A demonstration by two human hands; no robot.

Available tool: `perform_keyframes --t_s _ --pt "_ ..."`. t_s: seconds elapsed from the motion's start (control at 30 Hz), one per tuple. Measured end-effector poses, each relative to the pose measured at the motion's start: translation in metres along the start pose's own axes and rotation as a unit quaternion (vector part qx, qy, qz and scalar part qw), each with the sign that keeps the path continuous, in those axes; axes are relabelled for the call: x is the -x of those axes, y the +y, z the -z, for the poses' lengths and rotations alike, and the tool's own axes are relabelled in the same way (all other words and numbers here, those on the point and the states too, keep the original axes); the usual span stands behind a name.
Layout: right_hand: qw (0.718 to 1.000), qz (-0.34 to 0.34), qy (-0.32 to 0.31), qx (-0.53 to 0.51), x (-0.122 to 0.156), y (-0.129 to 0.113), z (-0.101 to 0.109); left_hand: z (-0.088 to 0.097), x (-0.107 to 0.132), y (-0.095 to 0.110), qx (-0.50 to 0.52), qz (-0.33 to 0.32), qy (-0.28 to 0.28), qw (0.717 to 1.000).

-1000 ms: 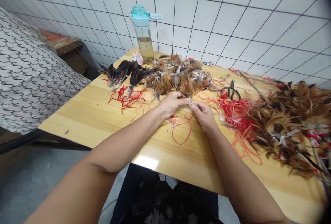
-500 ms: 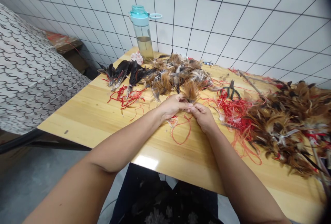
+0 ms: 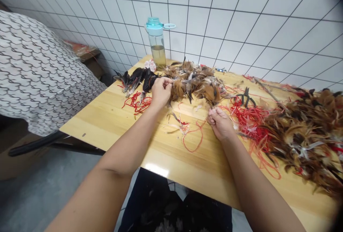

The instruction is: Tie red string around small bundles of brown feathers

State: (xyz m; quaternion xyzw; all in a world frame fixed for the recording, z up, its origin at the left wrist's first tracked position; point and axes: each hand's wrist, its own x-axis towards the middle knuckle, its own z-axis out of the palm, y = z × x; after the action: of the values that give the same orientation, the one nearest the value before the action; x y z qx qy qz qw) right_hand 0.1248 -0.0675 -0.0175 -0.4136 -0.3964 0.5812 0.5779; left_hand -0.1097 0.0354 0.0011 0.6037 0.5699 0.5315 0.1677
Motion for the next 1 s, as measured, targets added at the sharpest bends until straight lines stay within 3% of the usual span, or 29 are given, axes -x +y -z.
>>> perform_keyframes --t_s 0.07,0.27,0.33,0.5,0.6,0.7,0.8,0.9,1.0 --pt "1.0 -0.004 0.002 -0.019 -0.001 -0.001 0.002 0.008 -0.004 -0.004 -0.048 0.003 -0.013 0.999" --pt "0.999 0.004 0.007 -0.035 -0.002 -0.002 0.008 0.014 0.0 0.002 -0.171 -0.039 -0.207 0.963" --pt "1.0 0.004 0.011 -0.027 -0.003 -0.001 0.008 0.015 0.0 0.003 -0.189 -0.054 -0.219 0.956" --pt "1.0 0.017 0.019 0.002 -0.005 0.003 0.008 0.03 -0.008 0.002 -0.198 -0.065 -0.178 0.962" --pt "0.999 0.024 0.028 -0.002 -0.008 0.005 0.009 0.038 -0.011 0.006 -0.188 -0.058 -0.233 0.953" --pt "0.998 0.022 0.041 -0.032 -0.011 0.007 0.01 0.041 -0.006 0.021 -0.167 -0.078 -0.342 0.921" --pt "0.997 0.022 0.052 -0.06 -0.012 0.007 0.011 0.038 0.005 0.04 -0.167 -0.135 -0.459 0.862" --pt "0.998 0.03 0.042 -0.045 -0.012 0.008 0.01 0.035 0.018 0.051 -0.211 -0.155 -0.497 0.827" --pt "0.998 0.047 0.027 -0.006 -0.012 0.01 0.01 0.034 0.029 0.05 -0.27 -0.147 -0.492 0.814"
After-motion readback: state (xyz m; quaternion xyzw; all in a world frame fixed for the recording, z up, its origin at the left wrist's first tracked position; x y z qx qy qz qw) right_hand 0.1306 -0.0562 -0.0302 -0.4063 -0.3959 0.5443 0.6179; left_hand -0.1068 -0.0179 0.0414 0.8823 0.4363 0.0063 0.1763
